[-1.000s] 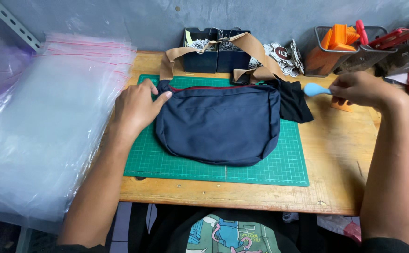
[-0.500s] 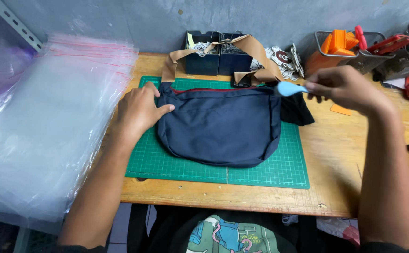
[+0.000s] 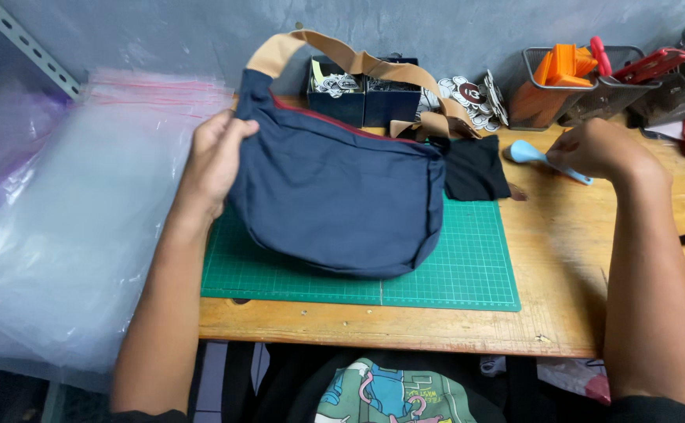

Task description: The person cleans a bag using a cloth, checks the straps and buckles, attaches a character keychain to the zipper, and places the bag into a plastic shipping envelope.

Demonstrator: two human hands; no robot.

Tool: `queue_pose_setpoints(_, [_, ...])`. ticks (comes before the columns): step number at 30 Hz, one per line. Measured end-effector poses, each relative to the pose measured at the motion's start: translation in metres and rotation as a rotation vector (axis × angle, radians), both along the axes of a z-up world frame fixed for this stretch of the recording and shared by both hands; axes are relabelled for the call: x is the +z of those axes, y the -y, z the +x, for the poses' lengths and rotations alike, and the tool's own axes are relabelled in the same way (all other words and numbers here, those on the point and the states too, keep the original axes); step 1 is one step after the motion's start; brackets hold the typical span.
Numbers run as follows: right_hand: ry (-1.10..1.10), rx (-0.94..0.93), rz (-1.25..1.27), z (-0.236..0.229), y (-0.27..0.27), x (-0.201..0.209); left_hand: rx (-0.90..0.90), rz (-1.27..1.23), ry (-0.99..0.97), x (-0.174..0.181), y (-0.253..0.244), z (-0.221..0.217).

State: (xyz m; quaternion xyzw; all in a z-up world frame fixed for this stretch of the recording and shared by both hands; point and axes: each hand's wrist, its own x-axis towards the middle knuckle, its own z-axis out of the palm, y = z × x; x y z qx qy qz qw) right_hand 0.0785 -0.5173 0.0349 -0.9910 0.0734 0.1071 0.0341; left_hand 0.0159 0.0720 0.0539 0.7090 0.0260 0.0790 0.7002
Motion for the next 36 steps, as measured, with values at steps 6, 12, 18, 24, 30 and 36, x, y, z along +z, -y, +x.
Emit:
queue_pose_setpoints(6, [0.504, 0.184, 0.277, -0.012, -0.044, 0.004, 0.145, -0.107, 0.143, 0.073, -0.007, -0.046])
queue_pose_setpoints(12, [-0.211, 0.673, 1.537, -0.115, -0.218, 0.075, -0.035, -0.010, 0.533, 0.138, 0.042, -0.113])
queue_pose_setpoints(18, [-0.050, 0.385, 2.407, -0.166, -0.228, 0.074, -0.819, 0.317, 0.500, 0.128, 0.139, -0.146])
queue_pose_setpoints(24, [0.081, -0.414, 1.913, -0.118, -0.189, 0.064, -0.335, 0.706, 0.866, 0.077, 0.129, -0.089])
queue_pose_setpoints(30, [0.030, -0.159, 1.406, -0.043, -0.134, -0.031, 0.072, 1.088, 0.582, 0.001, 0.039, -0.001])
queue_pose_setpoints(36, [-0.287, -0.001, 0.955, -0.096, -0.177, 0.071, -0.135, 1.117, -0.184, -0.014, 0.013, 0.014])
